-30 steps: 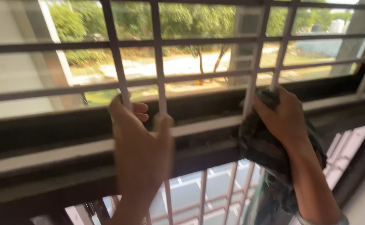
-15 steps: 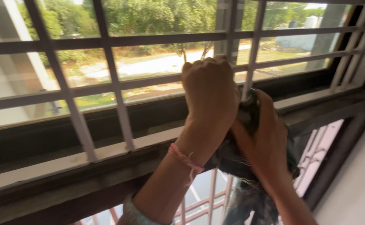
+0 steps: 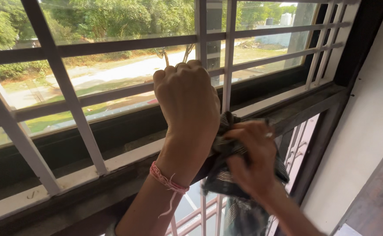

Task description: The person wipes the metal window grille and frame with a dark cloth, moving methodically across horizontal and vertical bars. The person cleans the upper and lower sections of the grille, reaching around the bars to wipe both sides of the frame.

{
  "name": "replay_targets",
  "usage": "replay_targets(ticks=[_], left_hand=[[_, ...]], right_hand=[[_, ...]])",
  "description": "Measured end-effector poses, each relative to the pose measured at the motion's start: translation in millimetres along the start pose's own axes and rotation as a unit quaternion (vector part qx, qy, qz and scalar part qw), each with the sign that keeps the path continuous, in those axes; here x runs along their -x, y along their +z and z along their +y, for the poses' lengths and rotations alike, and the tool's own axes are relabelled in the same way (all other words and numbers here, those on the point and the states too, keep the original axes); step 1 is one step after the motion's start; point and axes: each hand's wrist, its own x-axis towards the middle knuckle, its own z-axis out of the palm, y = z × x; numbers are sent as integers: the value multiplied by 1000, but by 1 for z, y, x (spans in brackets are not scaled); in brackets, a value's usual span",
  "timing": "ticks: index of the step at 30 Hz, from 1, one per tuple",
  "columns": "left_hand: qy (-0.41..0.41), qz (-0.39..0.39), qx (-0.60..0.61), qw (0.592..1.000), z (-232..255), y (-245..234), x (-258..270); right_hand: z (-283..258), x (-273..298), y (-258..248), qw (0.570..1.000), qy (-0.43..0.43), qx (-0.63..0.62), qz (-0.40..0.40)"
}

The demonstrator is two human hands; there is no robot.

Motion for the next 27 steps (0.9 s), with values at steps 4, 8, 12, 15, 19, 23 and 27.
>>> replay_targets(ticks=[4, 8, 12, 15, 19, 23, 27], left_hand=[[3, 11, -15, 1000, 3, -2, 0], [-10, 5, -38, 999, 4, -7, -3], [-5, 6, -37, 999, 7, -4, -2], [1, -16, -18, 1000, 0, -3, -2], [-12, 19, -54, 998, 5, 1, -2], [-28, -49, -69, 996, 10, 2, -7], [-11, 48, -67, 997, 9, -1, 0]], right_hand=[[93, -17, -43, 994, 80, 67, 33], [69, -17, -35, 973, 230, -17, 27], [-8, 23, 7, 998, 21, -40, 36], [19, 22, 6, 998, -36, -41, 32], [112, -14, -46, 988, 87, 111, 60], [87, -17, -28, 989, 88, 66, 99], [21, 25, 9, 995, 0, -21, 94]])
